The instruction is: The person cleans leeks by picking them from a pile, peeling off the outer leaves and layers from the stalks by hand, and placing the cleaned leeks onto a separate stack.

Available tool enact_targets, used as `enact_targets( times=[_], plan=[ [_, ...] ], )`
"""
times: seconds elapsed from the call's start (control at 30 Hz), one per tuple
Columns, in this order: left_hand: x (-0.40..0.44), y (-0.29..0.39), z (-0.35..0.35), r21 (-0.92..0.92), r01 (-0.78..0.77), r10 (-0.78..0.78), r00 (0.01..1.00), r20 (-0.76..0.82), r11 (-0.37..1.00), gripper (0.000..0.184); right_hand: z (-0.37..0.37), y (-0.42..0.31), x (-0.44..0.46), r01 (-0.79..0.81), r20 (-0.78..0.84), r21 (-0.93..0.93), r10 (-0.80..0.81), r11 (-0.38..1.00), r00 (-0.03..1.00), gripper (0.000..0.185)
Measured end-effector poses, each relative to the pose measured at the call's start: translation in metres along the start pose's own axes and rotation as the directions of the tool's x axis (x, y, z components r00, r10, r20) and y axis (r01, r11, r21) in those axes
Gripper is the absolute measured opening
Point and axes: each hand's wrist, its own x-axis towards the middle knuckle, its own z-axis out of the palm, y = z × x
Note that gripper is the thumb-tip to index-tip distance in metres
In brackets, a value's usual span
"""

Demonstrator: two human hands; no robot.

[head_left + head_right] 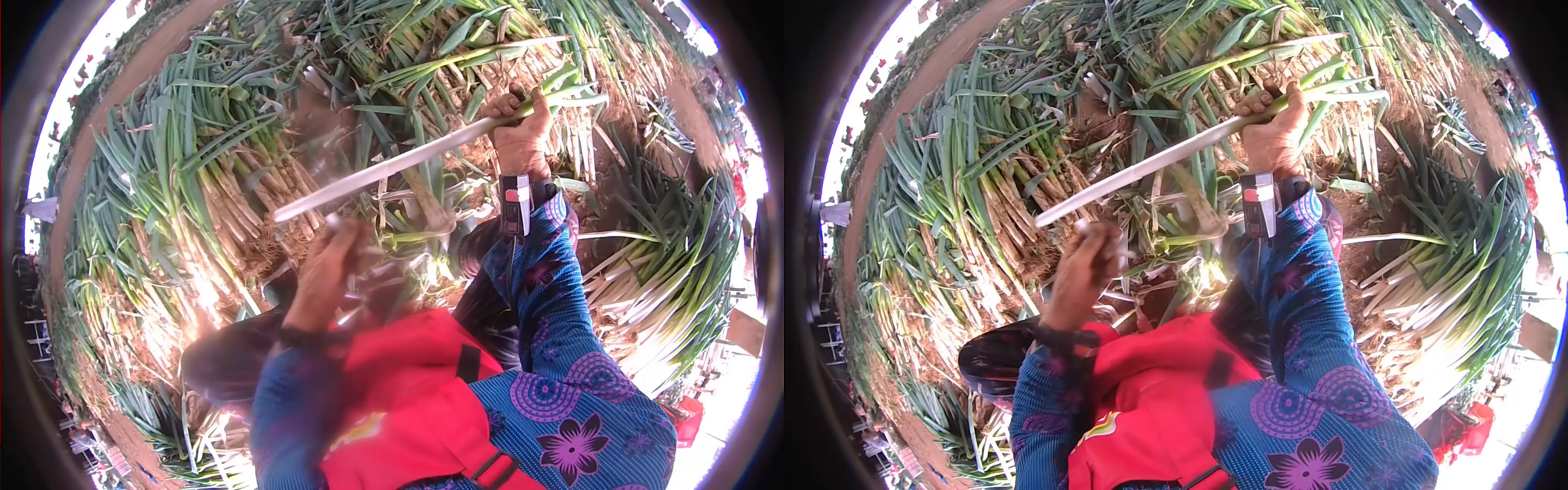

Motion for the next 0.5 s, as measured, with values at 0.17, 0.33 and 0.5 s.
enact_targets(
  times=[0.17, 0.33, 0.5],
  plan=[
    [-0.029, 0.039, -0.045, 0.912, -0.087, 0.071, 0.995, 0.064, 0.4, 0.034, 0.007, 0.001, -0.011, 0.023, -0.014, -0.076, -0.024, 0.997, 1.0, 0.033],
    [-0.019, 0.049, -0.005, 0.9, -0.43, 0.536, 0.776, 0.332, 0.065, 0.031, 0.013, 0.02, -0.021, -0.075, 0.078, -0.097, 0.082, 0.992, 0.994, 0.034],
    [0.033, 0.029, 0.001, 0.831, -0.532, 0.511, 0.766, 0.391, 0.161, 0.024, 0.017, 0.033, -0.022, -0.214, 0.107, -0.068, 0.22, 0.975, 0.97, 0.036]
  ],
)
